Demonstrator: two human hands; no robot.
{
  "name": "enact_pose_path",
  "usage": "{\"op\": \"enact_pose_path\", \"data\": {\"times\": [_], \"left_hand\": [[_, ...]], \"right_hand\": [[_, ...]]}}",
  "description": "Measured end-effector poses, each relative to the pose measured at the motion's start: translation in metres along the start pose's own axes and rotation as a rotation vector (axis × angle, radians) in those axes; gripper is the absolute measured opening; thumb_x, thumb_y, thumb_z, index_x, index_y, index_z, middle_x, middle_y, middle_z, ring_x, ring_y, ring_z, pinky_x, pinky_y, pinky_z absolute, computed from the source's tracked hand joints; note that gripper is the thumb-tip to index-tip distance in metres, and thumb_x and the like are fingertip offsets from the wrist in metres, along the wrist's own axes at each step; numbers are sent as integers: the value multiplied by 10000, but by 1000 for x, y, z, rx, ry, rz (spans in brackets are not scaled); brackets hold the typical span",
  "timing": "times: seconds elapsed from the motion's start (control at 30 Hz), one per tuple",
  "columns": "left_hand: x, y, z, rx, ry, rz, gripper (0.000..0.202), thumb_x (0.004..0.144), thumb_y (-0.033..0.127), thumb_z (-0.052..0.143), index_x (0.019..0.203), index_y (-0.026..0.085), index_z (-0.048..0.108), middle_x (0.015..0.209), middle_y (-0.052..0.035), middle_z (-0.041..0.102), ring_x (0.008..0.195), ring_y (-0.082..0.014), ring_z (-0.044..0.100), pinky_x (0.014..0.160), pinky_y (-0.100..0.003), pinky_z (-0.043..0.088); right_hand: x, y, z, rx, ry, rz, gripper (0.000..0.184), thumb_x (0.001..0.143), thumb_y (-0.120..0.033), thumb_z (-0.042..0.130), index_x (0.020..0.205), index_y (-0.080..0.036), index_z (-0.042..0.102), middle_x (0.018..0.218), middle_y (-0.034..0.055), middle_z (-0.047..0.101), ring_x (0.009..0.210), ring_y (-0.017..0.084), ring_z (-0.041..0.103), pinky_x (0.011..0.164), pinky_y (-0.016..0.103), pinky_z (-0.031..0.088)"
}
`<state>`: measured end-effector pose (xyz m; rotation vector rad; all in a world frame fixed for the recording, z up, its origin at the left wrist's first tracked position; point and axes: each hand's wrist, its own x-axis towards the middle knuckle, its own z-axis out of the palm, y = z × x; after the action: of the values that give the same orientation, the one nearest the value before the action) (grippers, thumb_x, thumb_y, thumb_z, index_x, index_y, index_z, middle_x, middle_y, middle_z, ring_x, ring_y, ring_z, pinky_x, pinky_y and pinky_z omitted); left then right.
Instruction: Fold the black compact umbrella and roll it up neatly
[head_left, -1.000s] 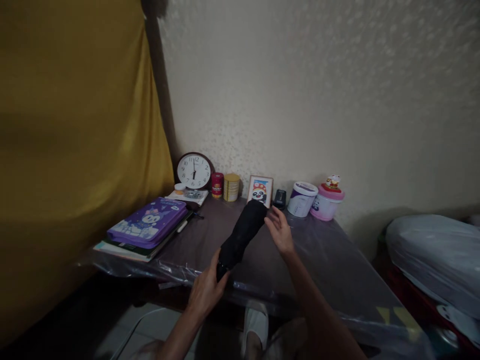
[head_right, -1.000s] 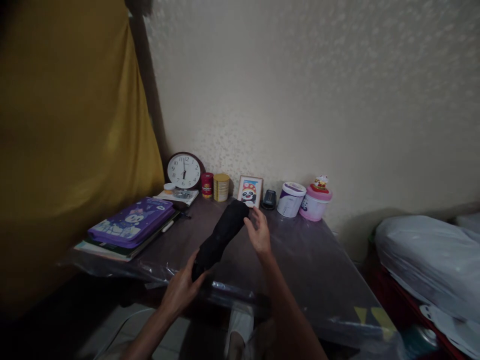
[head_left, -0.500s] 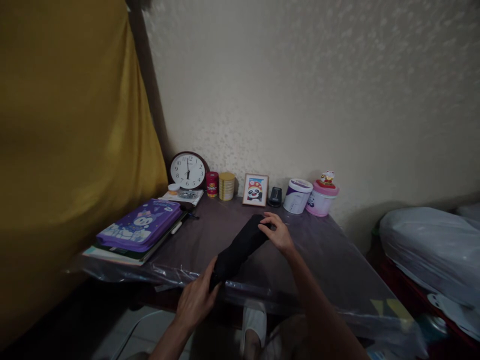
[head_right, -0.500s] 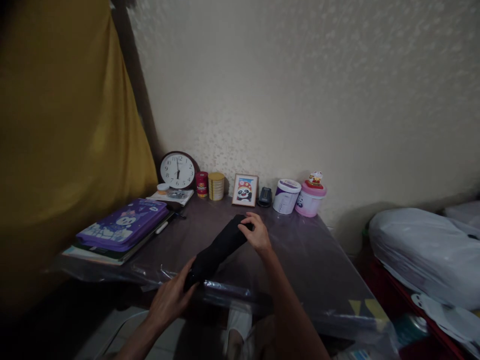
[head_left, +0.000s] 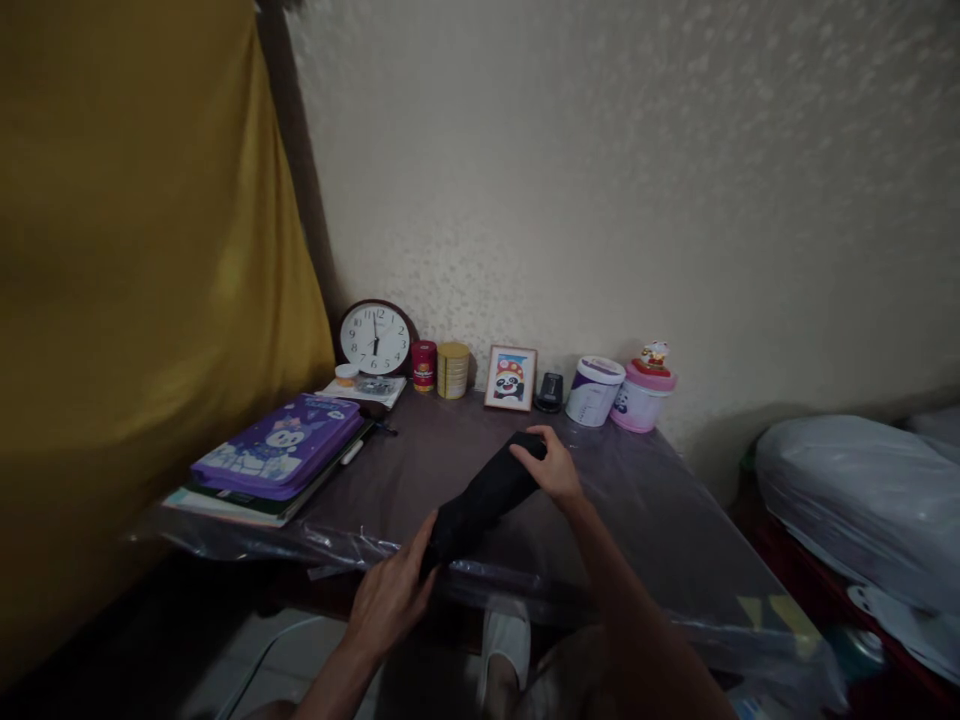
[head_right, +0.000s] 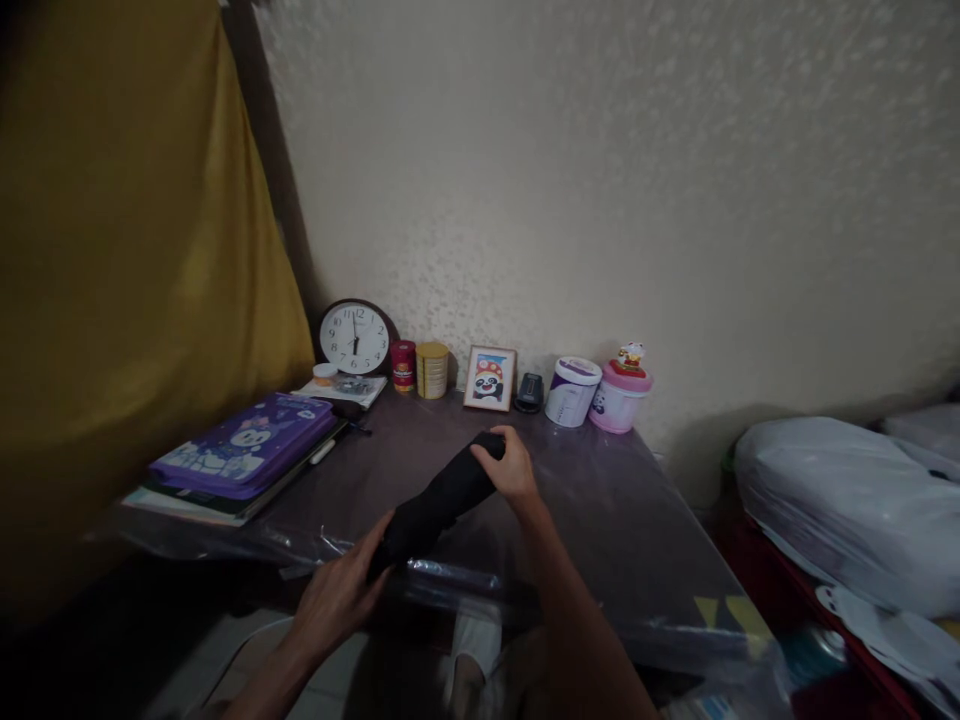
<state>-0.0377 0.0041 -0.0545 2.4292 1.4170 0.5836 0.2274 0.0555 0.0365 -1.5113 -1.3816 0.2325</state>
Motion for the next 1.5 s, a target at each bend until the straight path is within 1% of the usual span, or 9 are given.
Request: {"op": "enact_pose_path", "data": {"times": [0.13,0.3,0.43,0.5,0.63,0.83,1.2,1.4,1.5], "left_hand": [[-1,2,-2,-91,-15,-2,631,825,232,418,1373,287,110,1236,-39,529,1029,-189,562,796,-267,418],[5,7,-4,-327,-2,-114,595,782,284,496,1327,290,257,1073,-33,630,973,-217,589,774,-284,424],[12,11,2,-646,95,-179,569,701,330,594,1229,239,402,1051,-40,629,936,-203,594,758,-272,452],[16,15,4,-828,96,-255,578,675,376,616,1195,210,425,916,-36,654,677,-161,625,577,-241,476],[21,23,2,-1150,-15,-391,645,668,494,592,1187,177,375,444,104,471,269,-76,366,278,-179,306],[23,30,-9,-1313,-30,-397,573,631,493,635,1059,187,408,471,105,478,283,-60,377,271,-162,320],[23,35,-1,-1156,53,-384,552,688,467,585,1124,175,414,444,101,476,274,-77,383,292,-176,311],[23,30,2,-960,299,-243,499,688,337,612,1135,158,480,1004,-75,635,905,-203,592,771,-292,445],[23,27,2,-916,282,-248,493,706,326,591,1154,164,462,1007,-74,635,916,-214,588,789,-314,435]], "right_hand": [[3,5,-2,84,72,86,318,738,-455,486,813,-166,597,824,60,647,804,189,588,758,323,436],[5,7,-3,129,8,20,400,664,-457,589,950,-178,587,956,64,641,892,196,578,810,329,429],[7,14,-7,310,143,213,308,694,-433,544,834,-161,586,877,81,657,842,192,606,742,317,471],[6,16,-7,388,69,363,261,664,-392,583,791,-165,574,820,74,661,788,189,625,669,301,488],[-4,11,7,452,-249,511,208,626,-336,636,728,-171,562,703,29,647,634,150,631,569,265,481],[-22,-14,41,445,-448,368,240,637,-388,614,723,-174,546,685,4,624,584,127,617,541,248,470],[-36,-40,59,91,-311,52,230,727,-421,516,763,-194,508,605,-22,537,544,124,555,539,255,447],[-44,-50,64,-180,-190,-86,304,692,-415,554,914,-218,486,668,-24,525,597,134,519,563,253,401],[-45,-52,65,-180,-198,-126,228,716,-377,523,890,-231,497,663,-28,517,599,130,513,564,244,387]]}}
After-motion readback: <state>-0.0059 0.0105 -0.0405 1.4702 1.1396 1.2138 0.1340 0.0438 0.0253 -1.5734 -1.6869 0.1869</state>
